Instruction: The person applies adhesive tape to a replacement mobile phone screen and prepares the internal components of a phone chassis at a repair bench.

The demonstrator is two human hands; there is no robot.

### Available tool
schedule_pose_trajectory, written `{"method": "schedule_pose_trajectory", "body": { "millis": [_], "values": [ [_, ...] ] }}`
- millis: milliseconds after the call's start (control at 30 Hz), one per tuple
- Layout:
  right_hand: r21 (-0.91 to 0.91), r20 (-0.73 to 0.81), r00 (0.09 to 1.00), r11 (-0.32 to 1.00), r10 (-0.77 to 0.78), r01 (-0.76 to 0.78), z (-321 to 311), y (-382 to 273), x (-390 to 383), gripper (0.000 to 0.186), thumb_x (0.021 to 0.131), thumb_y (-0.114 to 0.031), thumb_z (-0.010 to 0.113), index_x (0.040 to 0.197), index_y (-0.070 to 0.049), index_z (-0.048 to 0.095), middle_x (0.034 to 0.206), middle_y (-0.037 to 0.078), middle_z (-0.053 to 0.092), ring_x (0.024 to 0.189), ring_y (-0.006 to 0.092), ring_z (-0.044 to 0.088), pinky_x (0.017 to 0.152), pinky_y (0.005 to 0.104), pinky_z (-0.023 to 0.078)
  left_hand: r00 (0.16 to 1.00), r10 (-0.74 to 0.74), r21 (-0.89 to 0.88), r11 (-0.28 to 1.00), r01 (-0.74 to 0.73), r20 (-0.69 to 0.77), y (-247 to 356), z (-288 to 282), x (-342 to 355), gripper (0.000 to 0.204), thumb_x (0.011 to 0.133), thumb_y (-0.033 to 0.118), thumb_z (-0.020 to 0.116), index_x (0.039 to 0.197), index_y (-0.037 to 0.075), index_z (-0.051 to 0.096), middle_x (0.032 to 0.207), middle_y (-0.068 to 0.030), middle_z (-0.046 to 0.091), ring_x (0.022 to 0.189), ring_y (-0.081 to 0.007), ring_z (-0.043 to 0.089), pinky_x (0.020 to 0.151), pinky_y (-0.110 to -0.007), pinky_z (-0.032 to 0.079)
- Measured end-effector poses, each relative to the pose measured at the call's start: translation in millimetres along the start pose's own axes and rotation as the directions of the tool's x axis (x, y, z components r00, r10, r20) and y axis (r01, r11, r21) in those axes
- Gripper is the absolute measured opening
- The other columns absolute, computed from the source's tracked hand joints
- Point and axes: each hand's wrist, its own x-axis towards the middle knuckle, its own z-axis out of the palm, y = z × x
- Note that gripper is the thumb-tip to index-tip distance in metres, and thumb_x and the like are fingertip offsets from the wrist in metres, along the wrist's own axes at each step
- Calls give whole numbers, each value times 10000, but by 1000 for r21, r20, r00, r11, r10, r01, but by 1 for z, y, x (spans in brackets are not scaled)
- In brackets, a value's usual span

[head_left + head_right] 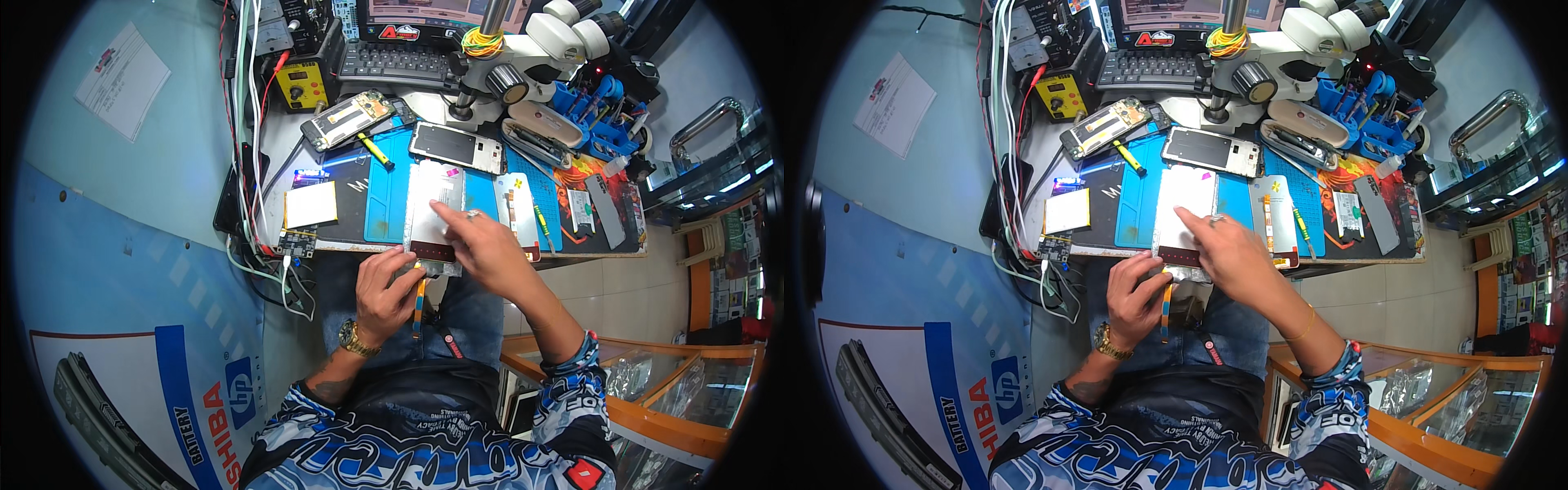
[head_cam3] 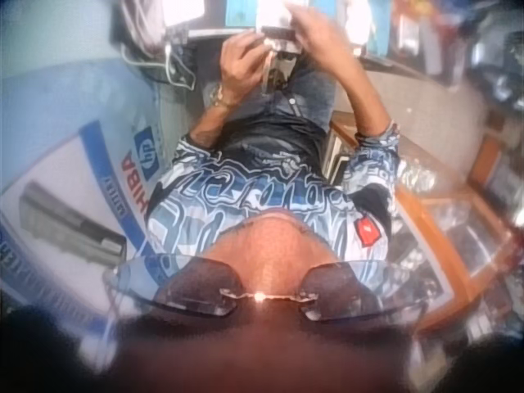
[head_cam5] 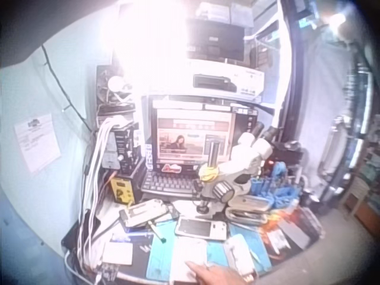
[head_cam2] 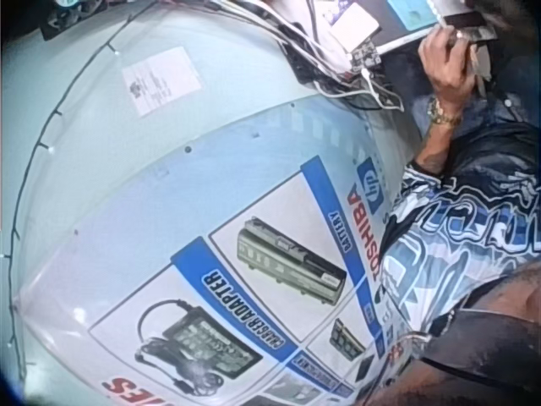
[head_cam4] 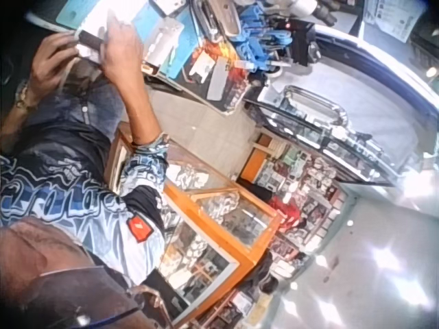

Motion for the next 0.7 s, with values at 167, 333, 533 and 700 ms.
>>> {"method": "schedule_pose_trajectory", "body": {
  "millis": [167, 333, 533, 700],
  "values": [
    [75, -111, 975, 980, 192, -184, 10, -11, -21, 682, 863, -45, 672, 1501, -173, 469, 947, 158, 651, 864, 352, 626, 755, 472, 513, 997, 17, 72, 997, -22, 73, 10, -10, 14, 330, 771, 139, 814, 1087, 97, 733, 1205, -101, 681, 1166, -314, 629, 929, -443, 480],
    [41, -253, 947, 981, 195, -191, 23, -21, -31, 704, 842, -46, 691, 1503, -126, 461, 1026, 163, 653, 933, 357, 627, 784, 466, 524, 972, 111, 47, 991, -124, 208, 4, -6, 32, 365, 765, 167, 822, 1116, 113, 736, 1220, -95, 683, 1174, -310, 624, 922, -436, 483],
    [-96, -293, 955, 992, 54, -86, 31, -22, -32, 749, 818, -88, 650, 1520, -22, 398, 1052, 193, 658, 952, 359, 619, 772, 437, 541, 962, 114, 102, 985, -142, 247, 7, -4, 35, 318, 769, 133, 807, 1082, 100, 759, 1181, -117, 704, 1127, -321, 644, 898, -449, 487],
    [-59, -344, 931, 986, 127, -156, 39, -29, -30, 777, 807, -78, 653, 1541, -46, 398, 896, 155, 648, 905, 358, 624, 675, 406, 540, 974, 86, 113, 987, -111, 211, 10, 7, 27, 266, 800, 82, 725, 1061, 39, 753, 1207, -158, 699, 1172, -363, 628, 976, -477, 460]
  ]
}}
